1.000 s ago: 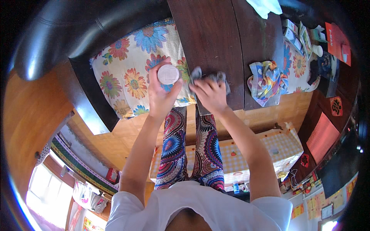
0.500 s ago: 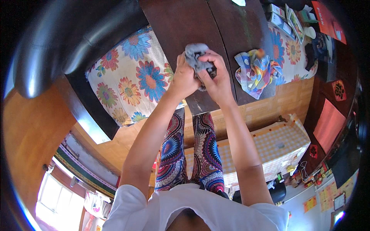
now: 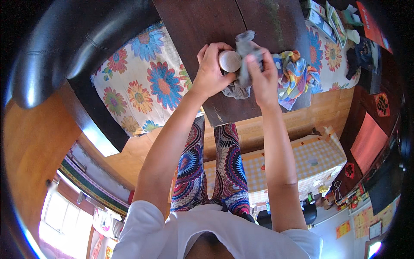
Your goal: The person clears items from a low wooden table, wipes the surface with a cloth, and then cleans a small white cup. The person uses a gray cloth and a colorful cloth to wipe the table and the cup.
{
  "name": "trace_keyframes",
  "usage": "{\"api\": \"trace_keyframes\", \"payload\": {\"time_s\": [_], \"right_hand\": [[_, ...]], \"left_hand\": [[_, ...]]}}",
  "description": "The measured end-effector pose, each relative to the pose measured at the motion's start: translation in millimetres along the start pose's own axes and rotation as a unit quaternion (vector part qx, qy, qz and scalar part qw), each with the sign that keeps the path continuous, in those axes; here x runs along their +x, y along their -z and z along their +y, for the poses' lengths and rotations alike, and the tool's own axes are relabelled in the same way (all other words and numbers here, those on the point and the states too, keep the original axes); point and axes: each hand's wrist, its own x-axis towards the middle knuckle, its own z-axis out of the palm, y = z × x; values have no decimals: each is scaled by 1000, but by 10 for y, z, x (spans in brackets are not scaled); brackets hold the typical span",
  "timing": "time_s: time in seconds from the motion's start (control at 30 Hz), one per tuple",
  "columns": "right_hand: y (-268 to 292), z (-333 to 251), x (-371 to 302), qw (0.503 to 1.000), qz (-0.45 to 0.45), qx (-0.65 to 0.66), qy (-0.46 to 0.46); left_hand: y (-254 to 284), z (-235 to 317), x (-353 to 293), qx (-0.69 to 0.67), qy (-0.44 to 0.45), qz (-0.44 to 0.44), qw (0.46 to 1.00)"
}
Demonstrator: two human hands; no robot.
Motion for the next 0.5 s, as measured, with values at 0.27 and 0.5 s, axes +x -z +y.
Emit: {"api": "trace_keyframes", "payload": {"time_s": [0.27, 0.5], "right_hand": [[-294, -114, 193, 918, -9, -370, 145], [250, 212, 37, 975, 3, -179, 133]], "left_hand": [[-114, -329, -84, 10, -52, 59, 997], [-71, -300, -9, 29, -120, 71, 990]]}}
